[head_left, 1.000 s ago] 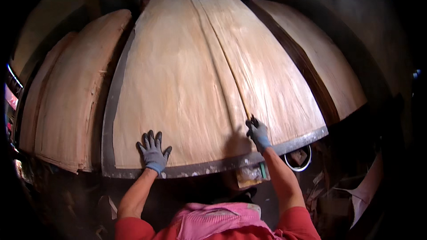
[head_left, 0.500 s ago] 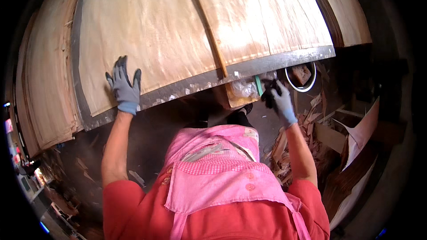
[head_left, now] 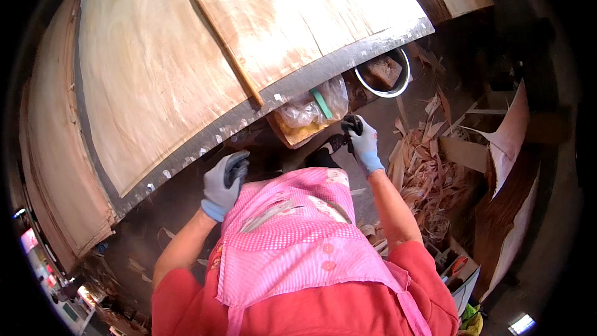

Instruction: The person uses a knife to cut away damaged areas from a wood veneer sheet, then applies patches and secures them with adhesive tape.

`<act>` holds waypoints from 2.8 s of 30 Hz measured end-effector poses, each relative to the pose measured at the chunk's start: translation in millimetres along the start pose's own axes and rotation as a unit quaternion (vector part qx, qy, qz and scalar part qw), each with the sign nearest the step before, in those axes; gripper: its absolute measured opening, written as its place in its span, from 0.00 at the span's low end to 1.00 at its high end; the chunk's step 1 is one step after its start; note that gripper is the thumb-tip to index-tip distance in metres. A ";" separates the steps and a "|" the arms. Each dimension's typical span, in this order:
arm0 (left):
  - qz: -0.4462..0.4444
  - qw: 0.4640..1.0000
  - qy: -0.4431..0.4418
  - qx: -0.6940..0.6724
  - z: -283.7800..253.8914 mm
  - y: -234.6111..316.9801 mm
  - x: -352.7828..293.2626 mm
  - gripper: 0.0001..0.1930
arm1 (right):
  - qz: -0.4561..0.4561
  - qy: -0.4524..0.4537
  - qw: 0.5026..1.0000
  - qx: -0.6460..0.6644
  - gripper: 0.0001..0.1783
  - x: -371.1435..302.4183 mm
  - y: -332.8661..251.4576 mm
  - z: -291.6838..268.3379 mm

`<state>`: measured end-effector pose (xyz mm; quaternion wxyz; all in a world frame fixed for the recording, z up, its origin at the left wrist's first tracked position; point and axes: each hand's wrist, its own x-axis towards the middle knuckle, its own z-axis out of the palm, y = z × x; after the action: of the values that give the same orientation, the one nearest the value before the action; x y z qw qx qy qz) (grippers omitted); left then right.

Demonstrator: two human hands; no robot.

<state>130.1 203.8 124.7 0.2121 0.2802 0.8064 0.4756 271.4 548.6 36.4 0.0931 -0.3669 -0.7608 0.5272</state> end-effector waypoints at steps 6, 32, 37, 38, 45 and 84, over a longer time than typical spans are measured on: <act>-0.160 0.968 -0.026 -0.192 49.7 -3.2 26.9 0.16 | 0.006 -0.053 0.994 -0.092 0.19 18.5 -23.3 4.4; -0.187 0.971 -0.058 -0.138 115.7 -20.3 74.9 0.18 | 0.083 -0.026 0.974 0.208 0.19 11.6 46.3 -28.1; -0.042 0.984 -0.075 0.157 121.0 -11.3 81.1 0.26 | 0.020 0.001 0.998 -0.061 0.15 36.7 57.7 -45.8; 0.000 0.971 -0.066 0.229 125.5 -8.3 86.9 0.30 | 0.036 -0.012 0.995 -0.091 0.16 44.9 53.5 -41.5; 0.064 0.928 -0.075 0.360 132.6 -11.9 126.1 0.21 | -0.036 0.071 0.995 -0.060 0.19 63.8 20.3 -25.5; -0.011 0.993 0.049 0.106 93.1 -24.9 59.2 0.19 | -0.075 -0.173 0.955 -0.228 0.36 7.3 -36.1 21.6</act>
<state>135.9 293.1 55.6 0.1464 0.2682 0.8650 0.3981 238.1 531.2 56.8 -0.0867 -0.2237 -0.8906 0.3863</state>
